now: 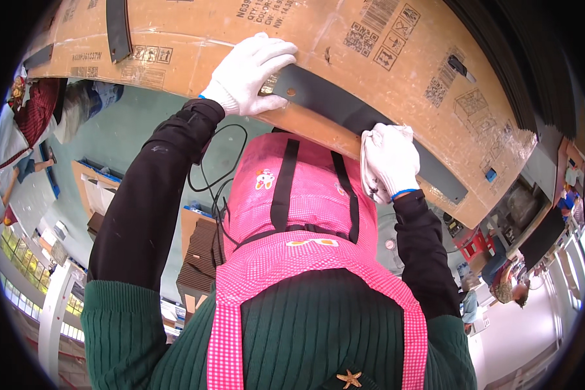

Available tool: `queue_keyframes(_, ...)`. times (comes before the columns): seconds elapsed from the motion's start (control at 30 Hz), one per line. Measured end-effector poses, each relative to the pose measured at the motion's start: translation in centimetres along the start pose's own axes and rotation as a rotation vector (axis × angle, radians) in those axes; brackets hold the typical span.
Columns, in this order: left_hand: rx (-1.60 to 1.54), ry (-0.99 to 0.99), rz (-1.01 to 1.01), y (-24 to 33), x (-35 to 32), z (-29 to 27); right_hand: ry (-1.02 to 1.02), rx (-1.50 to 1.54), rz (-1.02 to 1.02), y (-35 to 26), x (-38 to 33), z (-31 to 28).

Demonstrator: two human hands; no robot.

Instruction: Sanding, cleaning, and applying a finish liquid to black furniture slats on a workbench.

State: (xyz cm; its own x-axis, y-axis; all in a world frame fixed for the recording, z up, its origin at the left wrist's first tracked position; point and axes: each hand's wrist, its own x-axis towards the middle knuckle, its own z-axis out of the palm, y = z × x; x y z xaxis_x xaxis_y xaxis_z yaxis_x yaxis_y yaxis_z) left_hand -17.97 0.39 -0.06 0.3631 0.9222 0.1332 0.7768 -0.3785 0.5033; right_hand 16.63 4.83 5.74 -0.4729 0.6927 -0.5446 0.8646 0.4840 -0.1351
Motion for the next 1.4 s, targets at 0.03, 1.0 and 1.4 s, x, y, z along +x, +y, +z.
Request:
queue_keyframes(0.03,0.013,0.008,0.010,0.1,0.2,-0.1,0.002,0.002,0.001,-0.1,-0.1,-0.2)
queue_keyframes(1.0,0.060,-0.057,-0.033,0.3,0.4,0.1,-0.078,0.218,-0.076,-6.8,4.1,1.3)
queue_keyframes(1.4,0.118,-0.074,-0.016,0.9,1.4,0.7,0.449,0.077,1.026,29.2,-13.5,11.7)
